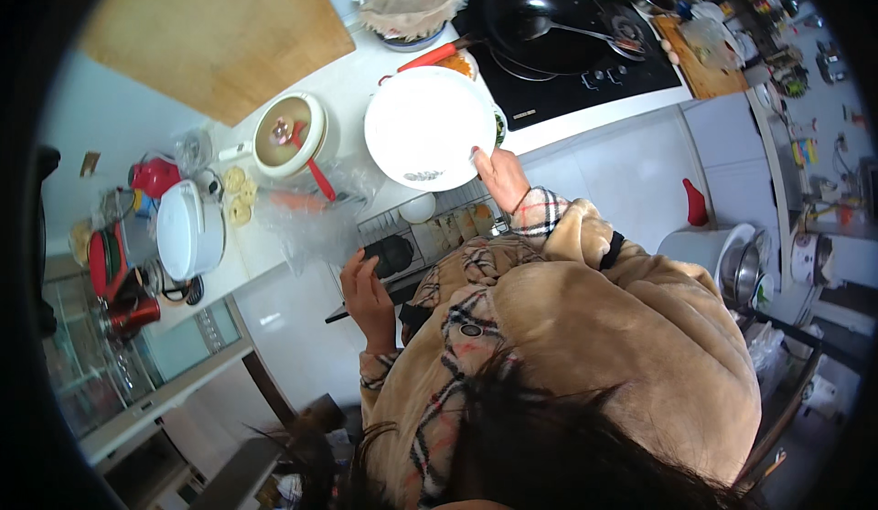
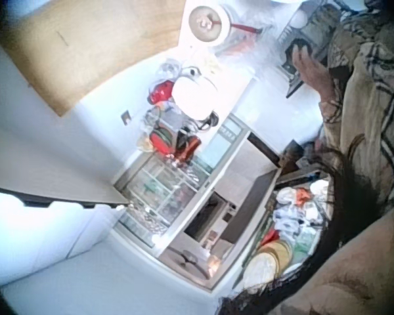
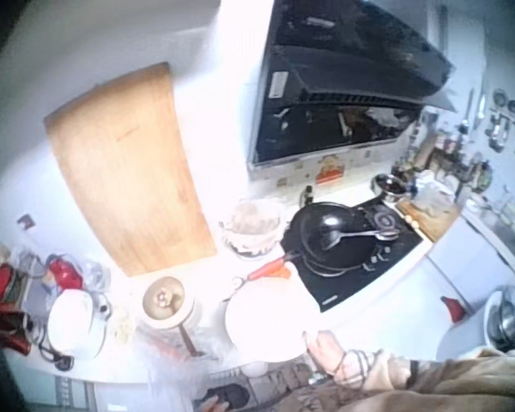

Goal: The person retrieves a white bowl from a cabinet, cracks two eggs into it, and places the bowl on the counter. They then fill a small metal pot with water from the tap and set it on an electric hot plate.

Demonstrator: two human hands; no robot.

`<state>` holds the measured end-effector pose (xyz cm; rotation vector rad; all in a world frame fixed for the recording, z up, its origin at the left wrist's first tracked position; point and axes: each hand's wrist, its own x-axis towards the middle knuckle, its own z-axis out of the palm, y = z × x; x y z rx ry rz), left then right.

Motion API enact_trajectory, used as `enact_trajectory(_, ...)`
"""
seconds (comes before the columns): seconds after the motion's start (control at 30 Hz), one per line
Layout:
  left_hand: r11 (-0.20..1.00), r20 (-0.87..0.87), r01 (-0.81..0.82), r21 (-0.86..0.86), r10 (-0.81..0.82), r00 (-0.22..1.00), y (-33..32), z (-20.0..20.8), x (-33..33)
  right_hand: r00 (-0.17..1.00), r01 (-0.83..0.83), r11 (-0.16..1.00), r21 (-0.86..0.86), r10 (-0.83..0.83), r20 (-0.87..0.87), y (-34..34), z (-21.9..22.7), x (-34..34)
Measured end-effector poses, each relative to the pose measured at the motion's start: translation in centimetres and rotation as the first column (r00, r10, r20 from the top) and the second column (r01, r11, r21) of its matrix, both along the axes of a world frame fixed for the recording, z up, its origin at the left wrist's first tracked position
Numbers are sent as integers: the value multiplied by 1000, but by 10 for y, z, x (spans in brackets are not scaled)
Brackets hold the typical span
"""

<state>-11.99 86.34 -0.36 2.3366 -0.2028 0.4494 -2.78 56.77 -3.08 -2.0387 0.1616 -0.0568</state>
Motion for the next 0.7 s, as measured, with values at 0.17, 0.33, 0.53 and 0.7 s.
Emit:
enact_trajectory(0.17, 997, -59, 62, 35, -60, 996, -4, 3, 14, 990, 133, 991, 16, -133, 49, -21, 0, 15)
enact_trajectory(0.33, 990, -33, 124, 66, -122, 992, -9, 9, 37, 979, 183, 978, 102, -191, 76, -29, -5, 26)
enact_trajectory(0.53, 981, -47, 169, 90, -166, 985, -20, 11, 55, 983, 181, 953, 244, -173, -56, -31, -10, 41)
enact_trajectory(0.7, 994, -168, 70, -89, -84, 982, -31, 10, 61, 988, 157, 944, 290, -151, -42, -36, -4, 50)
